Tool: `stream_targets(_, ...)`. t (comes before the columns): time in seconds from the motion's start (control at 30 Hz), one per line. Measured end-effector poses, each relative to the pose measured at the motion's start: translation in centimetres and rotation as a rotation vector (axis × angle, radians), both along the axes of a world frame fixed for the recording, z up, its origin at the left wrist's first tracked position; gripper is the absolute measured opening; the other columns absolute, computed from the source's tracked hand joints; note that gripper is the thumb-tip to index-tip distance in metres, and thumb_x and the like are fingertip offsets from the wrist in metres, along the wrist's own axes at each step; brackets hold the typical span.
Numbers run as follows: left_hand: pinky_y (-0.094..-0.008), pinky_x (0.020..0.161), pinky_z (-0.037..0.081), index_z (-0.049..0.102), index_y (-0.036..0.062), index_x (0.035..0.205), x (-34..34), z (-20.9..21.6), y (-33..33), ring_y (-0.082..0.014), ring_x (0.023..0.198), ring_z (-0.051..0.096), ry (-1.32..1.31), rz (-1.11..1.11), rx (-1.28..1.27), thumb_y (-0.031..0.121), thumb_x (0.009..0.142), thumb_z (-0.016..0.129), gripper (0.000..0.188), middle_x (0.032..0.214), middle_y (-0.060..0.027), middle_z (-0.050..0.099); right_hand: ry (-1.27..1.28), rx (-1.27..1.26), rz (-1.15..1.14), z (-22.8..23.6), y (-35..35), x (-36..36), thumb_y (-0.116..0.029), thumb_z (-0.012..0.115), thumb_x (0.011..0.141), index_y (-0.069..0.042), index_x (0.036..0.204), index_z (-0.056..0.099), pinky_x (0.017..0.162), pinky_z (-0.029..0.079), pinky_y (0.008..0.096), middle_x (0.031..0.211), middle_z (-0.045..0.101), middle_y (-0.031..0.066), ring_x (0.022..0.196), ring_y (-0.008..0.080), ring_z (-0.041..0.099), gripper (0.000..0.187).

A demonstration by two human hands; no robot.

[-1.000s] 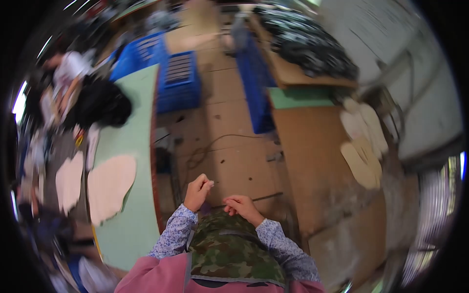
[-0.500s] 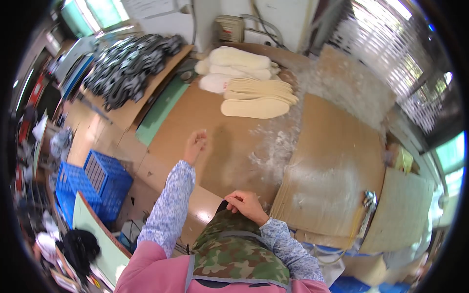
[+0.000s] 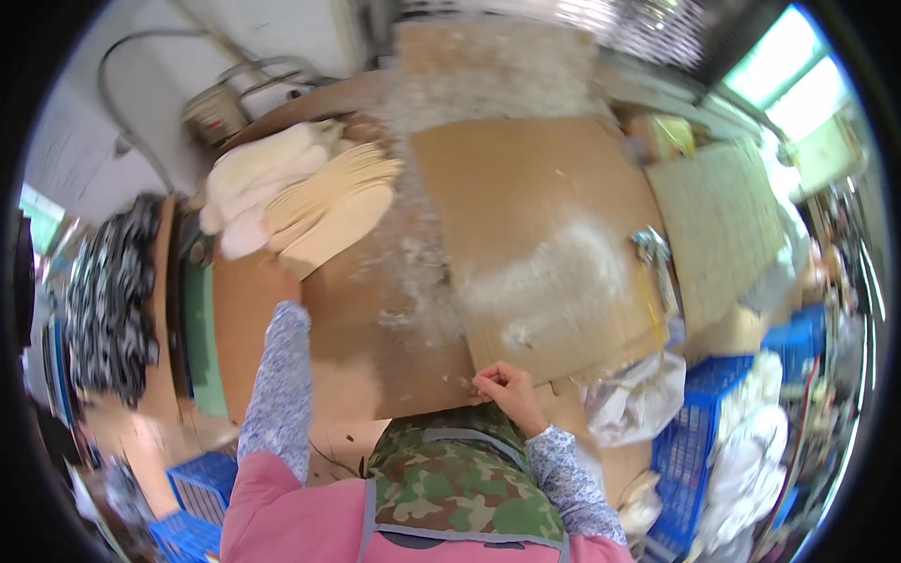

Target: Applying glue to shoe insoles using a glue gun and stacking them.

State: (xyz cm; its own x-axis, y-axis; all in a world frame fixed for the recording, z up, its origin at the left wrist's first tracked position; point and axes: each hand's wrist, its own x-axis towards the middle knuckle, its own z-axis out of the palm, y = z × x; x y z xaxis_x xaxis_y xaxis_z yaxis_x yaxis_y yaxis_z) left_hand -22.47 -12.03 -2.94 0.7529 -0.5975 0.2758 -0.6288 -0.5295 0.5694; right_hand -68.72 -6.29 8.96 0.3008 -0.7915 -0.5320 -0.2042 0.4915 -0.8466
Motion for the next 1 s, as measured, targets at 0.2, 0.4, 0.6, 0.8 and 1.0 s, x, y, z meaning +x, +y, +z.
stream_targets(0.2, -0.0375, 0.091, 0.046, 0.051, -0.0053, 0.117, 3.8, 0.6, 4.1, -0.0279, 0.101, 0.058, 0.576, -0.132, -0.326, 0.000, 0.082, 0.058, 0.036, 0.112, -0.0175, 0.058, 0.436, -0.500, -0.315, -1.1, -7.0, -13.2, -0.009, 0.066, 0.082, 0.000, 0.095, 0.063, 0.060, 0.048, 0.0248, 0.076, 0.064, 0.0047, 0.065, 0.0101, 0.059, 0.017)
stream_targets(0.4, -0.0310, 0.083, 0.049, 0.050, -0.0001, 0.120, -6.1, 17.0, 4.6, -0.0189, 0.098, 0.057, 0.677, -0.340, -0.147, 0.004, 0.094, 0.048, 0.026, 0.107, -0.0100, 0.057, 0.846, -0.863, -0.432, -3.0, -19.4, -28.9, -0.017, 0.066, 0.076, -0.001, 0.112, 0.058, 0.084, 0.046, 0.0378, 0.110, 0.059, 0.0163, 0.100, 0.0288, 0.057, 0.040)
stream_targets(0.6, -0.0278, 0.089, 0.041, 0.048, 0.0010, 0.109, -23.8, 28.3, 1.7, -0.0137, 0.100, 0.053, 0.815, -0.642, -0.525, 0.010, 0.094, 0.050, 0.017, 0.106, -0.0066, 0.055, 1.121, -0.783, -0.228, -4.7, -27.2, -28.2, -0.037, 0.072, 0.071, 0.000, 0.123, 0.051, 0.095, 0.040, 0.0433, 0.117, 0.055, 0.0172, 0.110, 0.0358, 0.049, 0.067)
stream_targets(0.8, -0.0282, 0.078, 0.049, 0.052, 0.0061, 0.108, -33.2, 20.2, -1.7, -0.0140, 0.091, 0.059, 1.162, -0.453, -0.499, 0.008, 0.089, 0.055, 0.019, 0.101, -0.0037, 0.058, 1.042, -0.710, -0.232, -3.9, -29.3, -27.5, -0.040, 0.074, 0.069, -0.003, 0.124, 0.051, 0.092, 0.040, 0.0466, 0.119, 0.053, 0.0168, 0.110, 0.0345, 0.048, 0.070)
stream_targets(1.0, -0.0293, 0.068, 0.052, 0.051, 0.0026, 0.103, -33.5, 1.9, 0.6, -0.0149, 0.085, 0.060, 1.000, -0.427, 0.012, 0.003, 0.087, 0.049, 0.016, 0.095, -0.0053, 0.058, 1.059, -0.594, -0.486, -6.4, -30.0, -27.6, -0.033, 0.067, 0.069, -0.006, 0.114, 0.059, 0.097, 0.039, 0.0437, 0.118, 0.054, 0.0176, 0.114, 0.0353, 0.048, 0.053)
